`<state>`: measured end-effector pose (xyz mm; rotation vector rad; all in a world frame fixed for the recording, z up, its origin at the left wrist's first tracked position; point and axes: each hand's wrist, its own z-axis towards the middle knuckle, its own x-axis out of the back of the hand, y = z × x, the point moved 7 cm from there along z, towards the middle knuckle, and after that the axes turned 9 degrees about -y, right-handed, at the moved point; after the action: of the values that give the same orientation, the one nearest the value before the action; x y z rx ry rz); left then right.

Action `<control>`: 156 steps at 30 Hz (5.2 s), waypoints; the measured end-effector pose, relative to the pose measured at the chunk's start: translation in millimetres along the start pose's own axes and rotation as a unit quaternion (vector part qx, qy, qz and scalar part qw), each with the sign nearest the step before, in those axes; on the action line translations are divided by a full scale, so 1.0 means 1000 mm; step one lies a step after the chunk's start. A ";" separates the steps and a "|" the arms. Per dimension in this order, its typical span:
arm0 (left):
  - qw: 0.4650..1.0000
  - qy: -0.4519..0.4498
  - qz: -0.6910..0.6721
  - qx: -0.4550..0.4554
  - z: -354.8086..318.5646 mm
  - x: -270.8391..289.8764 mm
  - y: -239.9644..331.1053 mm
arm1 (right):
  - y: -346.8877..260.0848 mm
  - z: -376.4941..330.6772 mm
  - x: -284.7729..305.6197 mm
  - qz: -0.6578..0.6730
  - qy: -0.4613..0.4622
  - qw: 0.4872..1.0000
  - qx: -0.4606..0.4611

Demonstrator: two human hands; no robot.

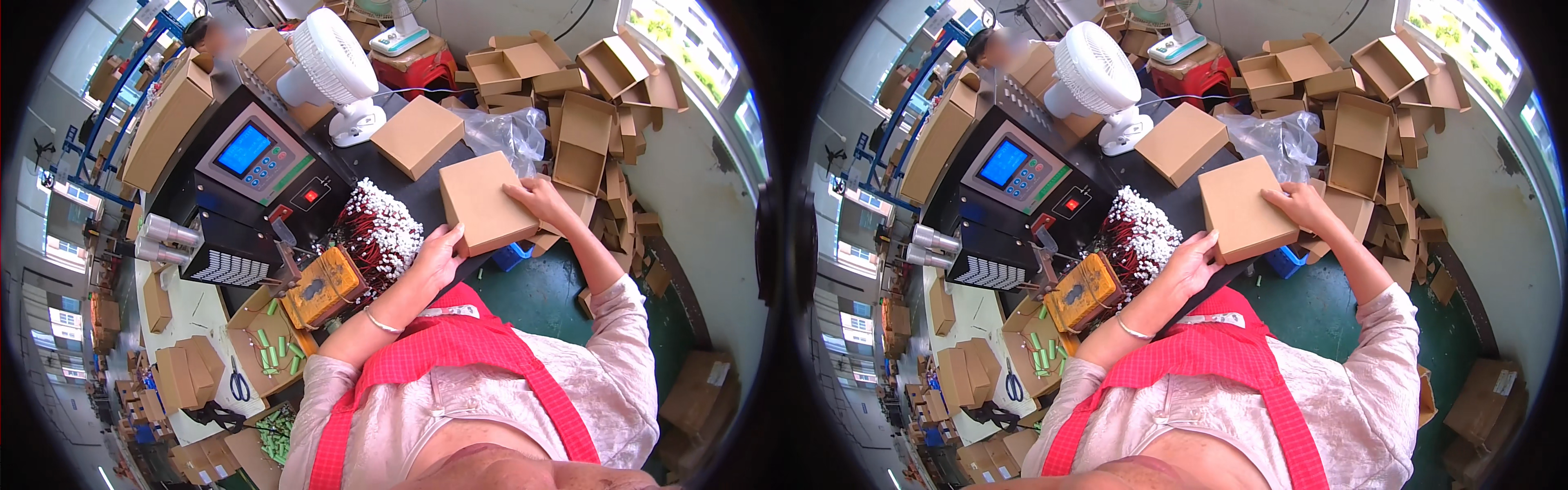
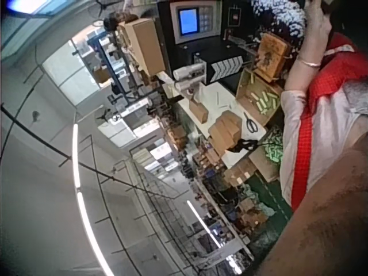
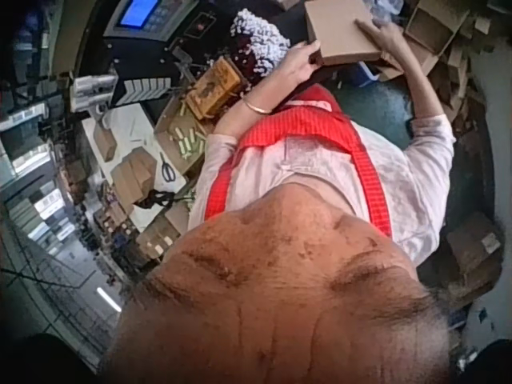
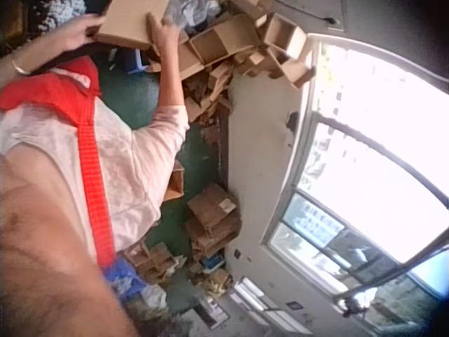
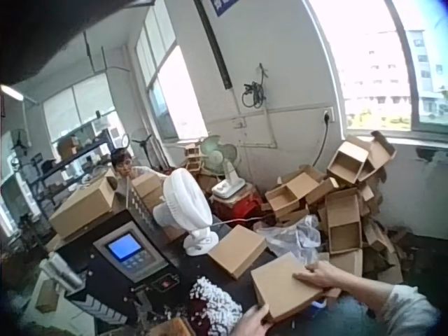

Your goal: The person places battery cells into a cardboard box and connects wire leads to battery packs using a welding machine.

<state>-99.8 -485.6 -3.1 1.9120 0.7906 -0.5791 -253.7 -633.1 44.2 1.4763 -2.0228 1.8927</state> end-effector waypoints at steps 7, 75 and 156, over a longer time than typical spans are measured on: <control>0.990 -0.021 0.004 -0.141 -0.039 -0.026 0.034 | -0.043 -0.069 0.009 -0.210 0.217 0.927 0.222; 0.651 -0.174 0.605 -0.425 -0.102 0.018 -0.014 | -0.123 0.004 -0.145 -0.482 -0.160 0.843 0.179; 0.741 0.213 0.470 -0.430 -0.247 0.092 0.114 | -0.198 -0.031 -0.223 0.227 -0.293 0.912 0.176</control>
<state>61.7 -275.9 109.1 1.2709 0.1664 0.7794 -26.9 -440.2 79.3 2.0028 -2.5634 2.2928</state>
